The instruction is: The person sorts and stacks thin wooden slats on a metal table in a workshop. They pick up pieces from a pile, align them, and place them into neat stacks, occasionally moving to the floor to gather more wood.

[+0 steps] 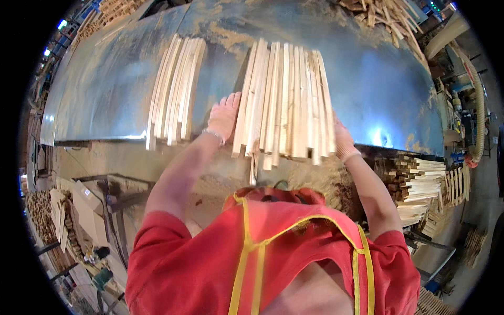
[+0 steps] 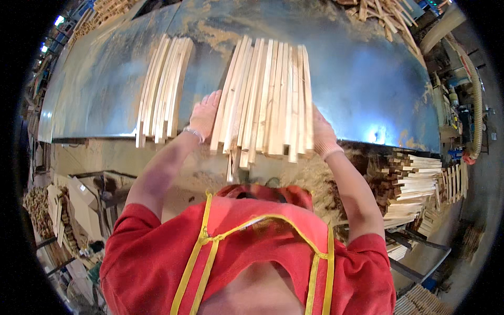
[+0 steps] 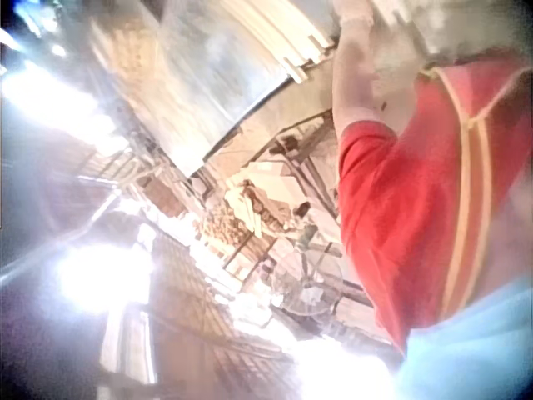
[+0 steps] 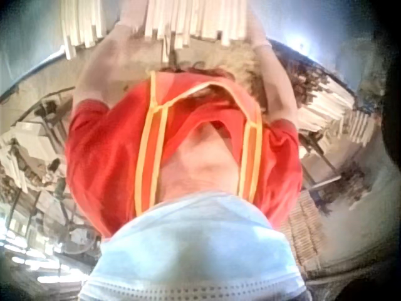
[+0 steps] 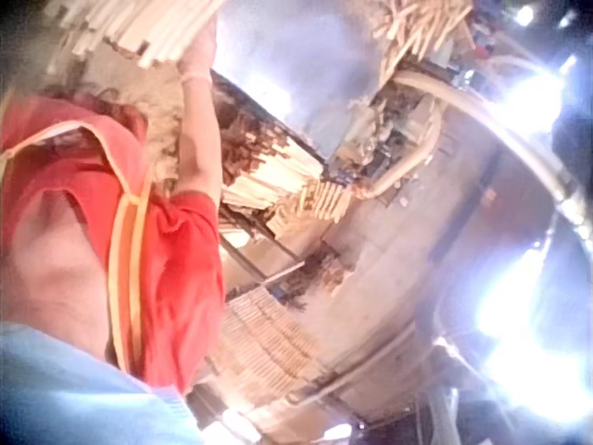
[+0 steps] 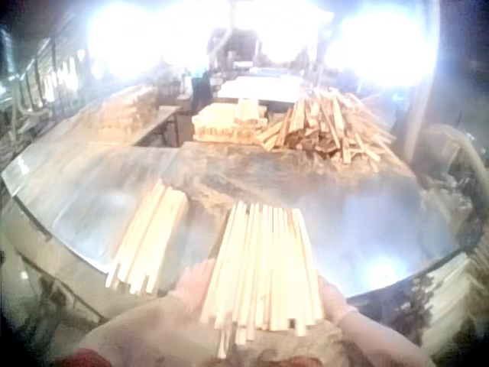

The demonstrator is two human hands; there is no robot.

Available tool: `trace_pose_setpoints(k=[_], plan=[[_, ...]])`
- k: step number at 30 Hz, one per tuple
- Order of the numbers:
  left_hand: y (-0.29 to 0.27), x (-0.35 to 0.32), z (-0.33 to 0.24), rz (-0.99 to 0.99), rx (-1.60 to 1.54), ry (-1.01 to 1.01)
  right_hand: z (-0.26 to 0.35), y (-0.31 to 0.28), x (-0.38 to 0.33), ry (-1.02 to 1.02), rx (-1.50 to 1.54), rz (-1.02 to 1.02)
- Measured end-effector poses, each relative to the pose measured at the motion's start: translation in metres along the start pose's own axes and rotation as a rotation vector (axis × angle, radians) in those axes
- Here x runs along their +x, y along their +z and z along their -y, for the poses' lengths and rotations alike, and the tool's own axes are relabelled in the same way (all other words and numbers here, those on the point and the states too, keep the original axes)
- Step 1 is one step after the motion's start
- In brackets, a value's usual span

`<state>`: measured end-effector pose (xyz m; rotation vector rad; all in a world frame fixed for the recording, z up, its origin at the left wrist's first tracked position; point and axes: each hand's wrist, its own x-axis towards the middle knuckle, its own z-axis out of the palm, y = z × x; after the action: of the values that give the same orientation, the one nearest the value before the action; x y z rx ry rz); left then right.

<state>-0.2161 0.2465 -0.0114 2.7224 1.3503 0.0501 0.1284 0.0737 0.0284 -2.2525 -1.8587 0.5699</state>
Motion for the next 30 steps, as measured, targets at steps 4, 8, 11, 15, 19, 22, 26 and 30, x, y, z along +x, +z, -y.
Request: trace_pose_setpoints(k=[4, 8, 11, 15, 19, 22, 26, 30], plan=[[0.021, 0.004, -0.01, 0.366, 0.236, -0.066, -0.058, 0.038, 0.008, 0.015, -0.346, 0.161], [0.018, -0.021, 0.002, 0.276, 0.018, -0.047, -0.091, 0.026, 0.002, 0.029, 0.069, 0.219], [-0.003, -0.042, -0.009, 0.303, -0.155, -0.175, -0.102, 0.024, -0.017, 0.229, 0.569, 0.171], [-0.029, -0.095, -0.031, 0.158, -0.285, -0.336, -0.042, 0.018, -0.05, 0.523, 0.899, 0.313], [-0.027, -0.128, -0.046, 0.117, -0.37, -0.399, -0.044, 0.089, -0.062, 0.472, 1.344, 0.193], [-0.024, -0.15, -0.061, 0.086, -0.425, -0.368, -0.052, 0.109, -0.056, 0.38, 1.527, 0.121], [-0.019, -0.156, -0.084, 0.024, -0.475, -0.237, -0.045, 0.04, -0.073, 0.485, 1.41, 0.074], [-0.076, -0.078, -0.195, 0.399, -1.16, -0.352, -0.013, -0.048, -0.111, 0.392, 1.43, 0.183]])
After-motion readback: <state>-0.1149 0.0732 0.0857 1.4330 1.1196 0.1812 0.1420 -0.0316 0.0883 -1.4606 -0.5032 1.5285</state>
